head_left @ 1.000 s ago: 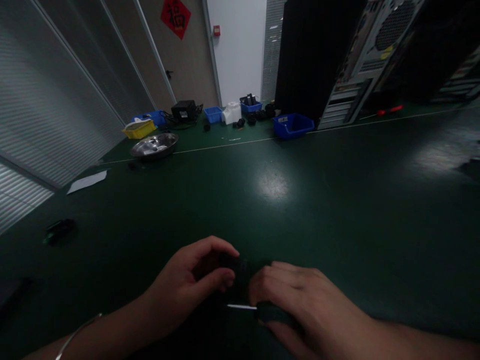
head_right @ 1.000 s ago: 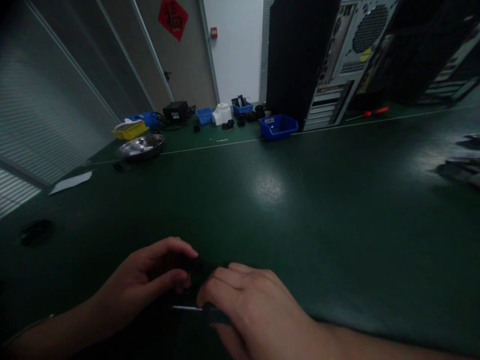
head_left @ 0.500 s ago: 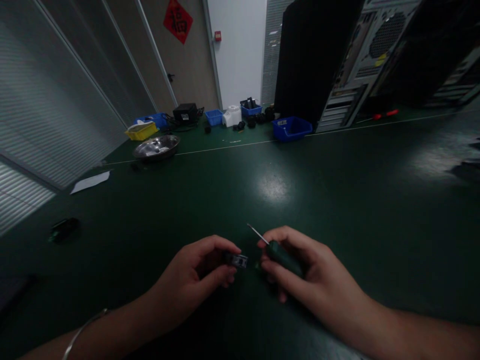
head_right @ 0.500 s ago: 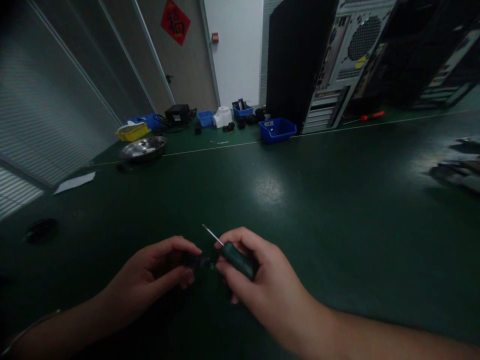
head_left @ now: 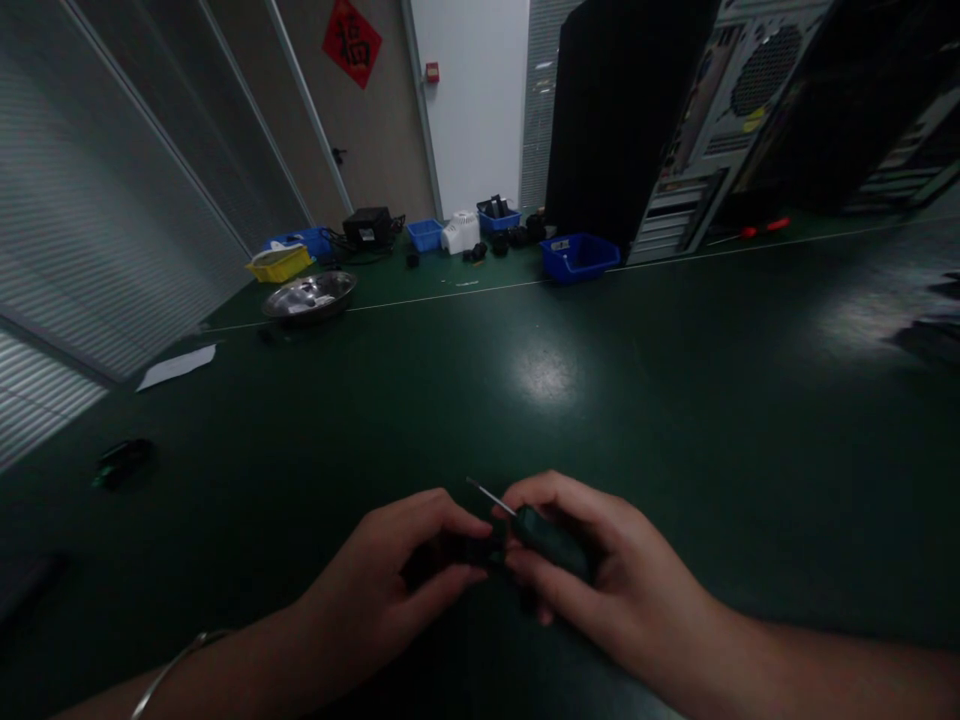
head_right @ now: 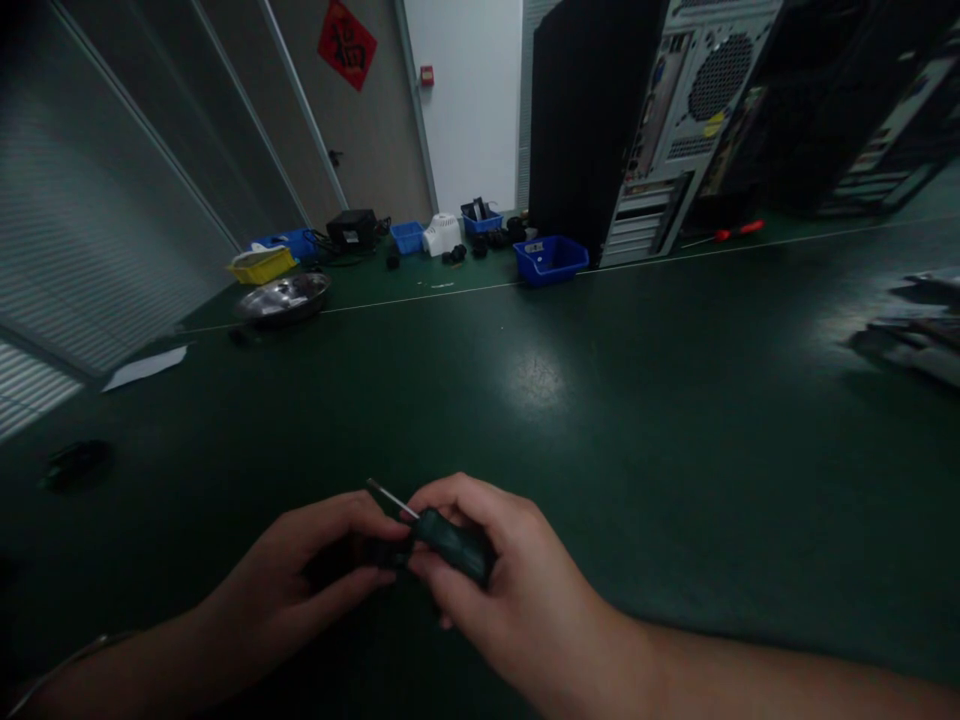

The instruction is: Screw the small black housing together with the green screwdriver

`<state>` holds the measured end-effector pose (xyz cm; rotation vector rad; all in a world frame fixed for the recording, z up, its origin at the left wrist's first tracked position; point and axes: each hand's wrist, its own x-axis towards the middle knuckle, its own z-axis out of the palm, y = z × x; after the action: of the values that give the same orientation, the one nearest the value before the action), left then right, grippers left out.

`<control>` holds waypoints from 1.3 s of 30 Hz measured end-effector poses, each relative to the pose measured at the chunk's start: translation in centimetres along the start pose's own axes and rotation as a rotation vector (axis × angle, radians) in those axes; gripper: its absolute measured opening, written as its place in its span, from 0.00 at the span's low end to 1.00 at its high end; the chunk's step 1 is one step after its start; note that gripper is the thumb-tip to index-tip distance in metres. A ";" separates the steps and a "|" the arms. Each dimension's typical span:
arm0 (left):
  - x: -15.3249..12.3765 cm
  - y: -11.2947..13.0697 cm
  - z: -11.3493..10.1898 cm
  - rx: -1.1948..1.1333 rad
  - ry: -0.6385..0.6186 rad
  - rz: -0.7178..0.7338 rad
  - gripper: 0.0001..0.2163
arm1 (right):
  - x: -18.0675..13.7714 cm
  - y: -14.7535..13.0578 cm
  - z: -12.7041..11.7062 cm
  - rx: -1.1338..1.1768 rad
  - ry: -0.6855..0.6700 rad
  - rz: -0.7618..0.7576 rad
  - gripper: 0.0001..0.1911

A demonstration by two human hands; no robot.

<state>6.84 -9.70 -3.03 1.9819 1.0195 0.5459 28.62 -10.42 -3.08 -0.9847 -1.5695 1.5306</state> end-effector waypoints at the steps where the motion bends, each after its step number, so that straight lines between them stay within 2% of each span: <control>1: 0.0 0.1 0.0 -0.001 -0.001 0.017 0.08 | -0.1 0.0 0.0 -0.019 -0.007 -0.009 0.06; 11: -0.2 0.3 0.4 -0.003 0.026 0.072 0.10 | -0.2 0.5 -0.1 -0.160 0.001 -0.143 0.11; 18: -0.3 0.3 0.4 -0.039 0.006 0.104 0.11 | -0.2 0.7 -0.3 -0.197 0.004 -0.181 0.13; 28: 0.0 0.5 0.4 -0.083 -0.002 0.120 0.11 | 0.0 0.7 -0.4 -0.188 -0.020 -0.147 0.13; 35: -0.1 1.1 0.4 -0.115 -0.012 0.064 0.08 | -0.1 0.5 -0.4 -0.133 -0.036 -0.095 0.13; 39: -0.1 1.0 0.4 -0.235 -0.010 -0.035 0.08 | -0.2 0.5 -0.3 -0.027 -0.058 -0.027 0.10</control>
<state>7.51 -10.36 -2.45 1.7552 0.9372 0.6068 29.05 -10.49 -3.57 -0.9384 -1.6411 1.5353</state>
